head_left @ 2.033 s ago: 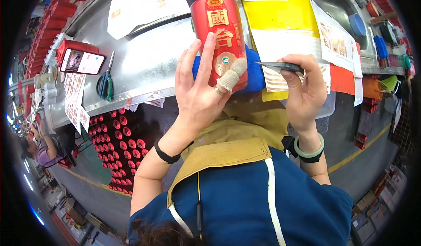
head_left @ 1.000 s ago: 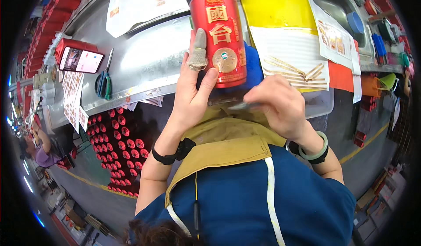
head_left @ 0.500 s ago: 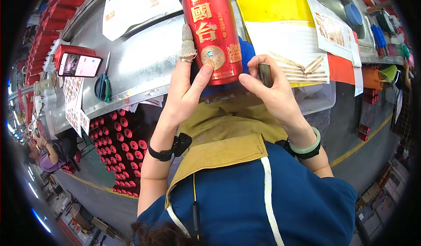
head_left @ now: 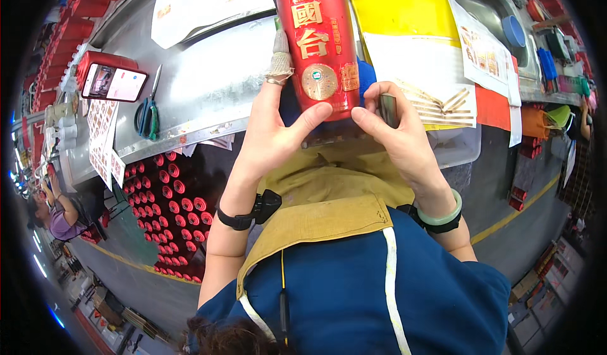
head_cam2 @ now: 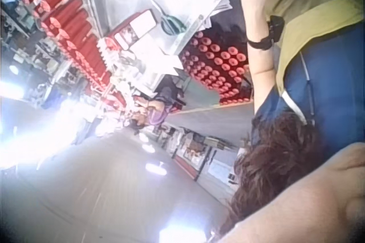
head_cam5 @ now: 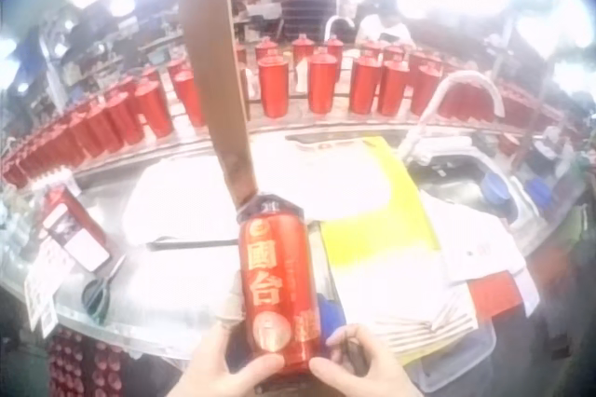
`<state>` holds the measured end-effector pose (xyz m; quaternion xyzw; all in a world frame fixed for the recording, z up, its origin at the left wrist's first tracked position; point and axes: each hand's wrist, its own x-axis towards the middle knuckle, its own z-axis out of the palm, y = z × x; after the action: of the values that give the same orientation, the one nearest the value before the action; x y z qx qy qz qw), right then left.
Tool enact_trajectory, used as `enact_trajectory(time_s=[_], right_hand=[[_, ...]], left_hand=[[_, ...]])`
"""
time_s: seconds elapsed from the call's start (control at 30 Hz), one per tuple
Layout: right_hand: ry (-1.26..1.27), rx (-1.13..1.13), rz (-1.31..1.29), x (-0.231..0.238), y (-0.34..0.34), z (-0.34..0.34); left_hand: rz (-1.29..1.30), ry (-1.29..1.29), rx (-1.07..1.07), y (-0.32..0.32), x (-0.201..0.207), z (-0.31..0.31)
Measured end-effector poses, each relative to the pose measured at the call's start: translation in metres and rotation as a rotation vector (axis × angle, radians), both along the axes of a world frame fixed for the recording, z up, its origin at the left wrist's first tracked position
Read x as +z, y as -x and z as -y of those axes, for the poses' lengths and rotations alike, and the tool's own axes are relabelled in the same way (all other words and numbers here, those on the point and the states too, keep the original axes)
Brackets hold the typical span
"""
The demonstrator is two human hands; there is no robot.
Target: Applying decorative gold and red labels to red metal bottles on an assembly line and smoothing them with a hand tool.
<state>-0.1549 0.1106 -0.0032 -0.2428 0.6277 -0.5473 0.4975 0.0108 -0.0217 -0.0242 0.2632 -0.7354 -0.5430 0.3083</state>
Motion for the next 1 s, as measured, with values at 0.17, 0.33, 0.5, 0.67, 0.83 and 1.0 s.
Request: enact_trajectory(time_s=[0.17,0.33,0.5,0.67,0.83,1.0], right_hand=[[0.004,0.005,0.010,0.002,0.000,0.001],[-0.006,0.007,0.037,0.006,0.002,0.001],[-0.001,0.015,0.056,0.012,0.014,-0.001],[0.117,-0.061,-0.117,0.023,0.034,0.004],[0.217,-0.024,-0.154,0.031,0.048,0.015],[0.356,-0.037,-0.572,0.028,0.050,0.031]], left_hand=[[0.006,-0.120,-0.028,-0.002,-0.002,0.000],[0.069,-0.111,0.044,0.012,0.013,-0.009],[0.177,-0.047,0.117,0.022,0.020,-0.017],[0.182,-0.066,0.089,0.026,0.043,-0.019],[0.101,-0.331,0.103,0.032,0.039,-0.017],[0.185,0.515,0.241,0.017,0.017,-0.028]])
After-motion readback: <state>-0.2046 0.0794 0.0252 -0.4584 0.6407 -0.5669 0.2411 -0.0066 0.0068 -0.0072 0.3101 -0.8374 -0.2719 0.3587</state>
